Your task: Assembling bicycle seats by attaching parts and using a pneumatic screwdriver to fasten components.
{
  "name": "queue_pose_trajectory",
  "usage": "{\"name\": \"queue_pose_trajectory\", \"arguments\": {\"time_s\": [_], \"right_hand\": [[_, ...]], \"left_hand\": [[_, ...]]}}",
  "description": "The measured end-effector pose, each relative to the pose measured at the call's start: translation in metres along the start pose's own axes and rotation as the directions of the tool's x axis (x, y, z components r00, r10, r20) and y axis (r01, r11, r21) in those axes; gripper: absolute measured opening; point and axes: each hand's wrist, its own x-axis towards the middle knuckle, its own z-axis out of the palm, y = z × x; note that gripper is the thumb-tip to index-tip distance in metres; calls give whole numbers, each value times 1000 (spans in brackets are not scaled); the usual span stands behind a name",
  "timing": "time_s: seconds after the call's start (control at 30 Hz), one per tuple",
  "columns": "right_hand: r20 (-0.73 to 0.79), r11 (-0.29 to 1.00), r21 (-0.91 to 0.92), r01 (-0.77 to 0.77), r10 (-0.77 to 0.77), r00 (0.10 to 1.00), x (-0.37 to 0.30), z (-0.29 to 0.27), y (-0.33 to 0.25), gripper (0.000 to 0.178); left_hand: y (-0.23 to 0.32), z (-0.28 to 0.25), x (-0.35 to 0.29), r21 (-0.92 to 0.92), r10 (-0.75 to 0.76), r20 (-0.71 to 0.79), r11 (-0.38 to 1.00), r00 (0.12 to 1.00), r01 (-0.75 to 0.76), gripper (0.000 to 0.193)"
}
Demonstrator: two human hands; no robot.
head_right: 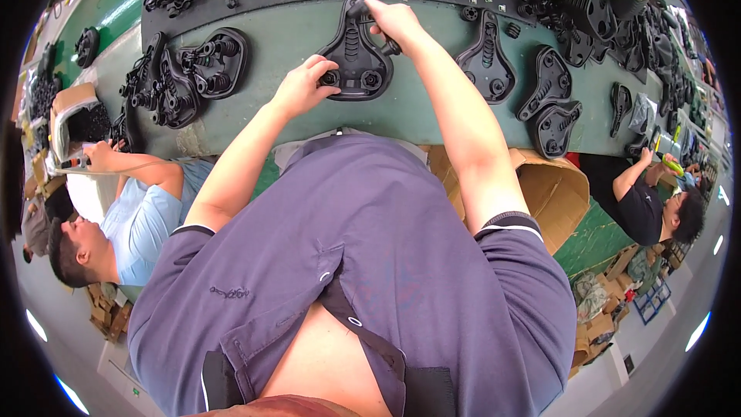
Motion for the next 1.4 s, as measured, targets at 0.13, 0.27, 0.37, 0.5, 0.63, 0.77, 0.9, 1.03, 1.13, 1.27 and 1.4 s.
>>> {"name": "queue_pose_trajectory", "arguments": {"time_s": [0.13, 0.27, 0.37, 0.5, 0.63, 0.77, 0.9, 1.03, 1.13, 1.27, 1.4], "right_hand": [[16, 700, -683, 208, -270, 963, -20, 37, -11, 61], [-105, 630, -762, 150, -348, 931, -31, 82, 30, 70], [-119, 643, -750, 153, -358, 926, -35, 77, 30, 78], [-132, 616, -757, 218, -471, 872, -51, 72, 47, 97], [-177, 707, -657, 261, -481, 859, -34, 87, 79, 93], [-237, 563, -752, 341, -715, 658, -21, 94, 98, 84], [-286, 592, -734, 333, -714, 639, -14, 90, 89, 73], [-298, 662, -673, 329, -650, 699, -19, 83, 87, 72], [-172, 799, -420, 430, -535, 827, -32, 59, 78, 73], [-59, 888, -307, 343, -378, 924, -53, 46, 99, 70], [-36, 892, -320, 318, -347, 937, -71, 57, 100, 69]], "left_hand": [[-6, 5, -5, -150, -66, -57, 987, 996, 57, 53], [-9, 10, 2, -206, -82, -92, 977, 992, 61, 53], [-9, 2, 2, -207, -50, 4, 977, 999, 50, 54], [-1, 0, 14, -97, -50, -409, 995, 911, 11, 65], [10, 39, 49, -142, -299, -373, 954, 878, 264, 65], [-11, 56, 54, 113, -31, -585, 986, 810, 120, 43], [-2, 47, 66, 106, -122, -566, 970, 815, 219, 38], [-6, 38, 70, -235, -359, -388, 929, 849, 286, 64], [-43, 22, 67, -453, -603, 21, 706, 798, 545, 81], [-41, 7, 40, -445, -549, 275, 655, 789, 611, 79], [-49, 9, 17, -238, -478, 305, 800, 824, 552, 50]]}}
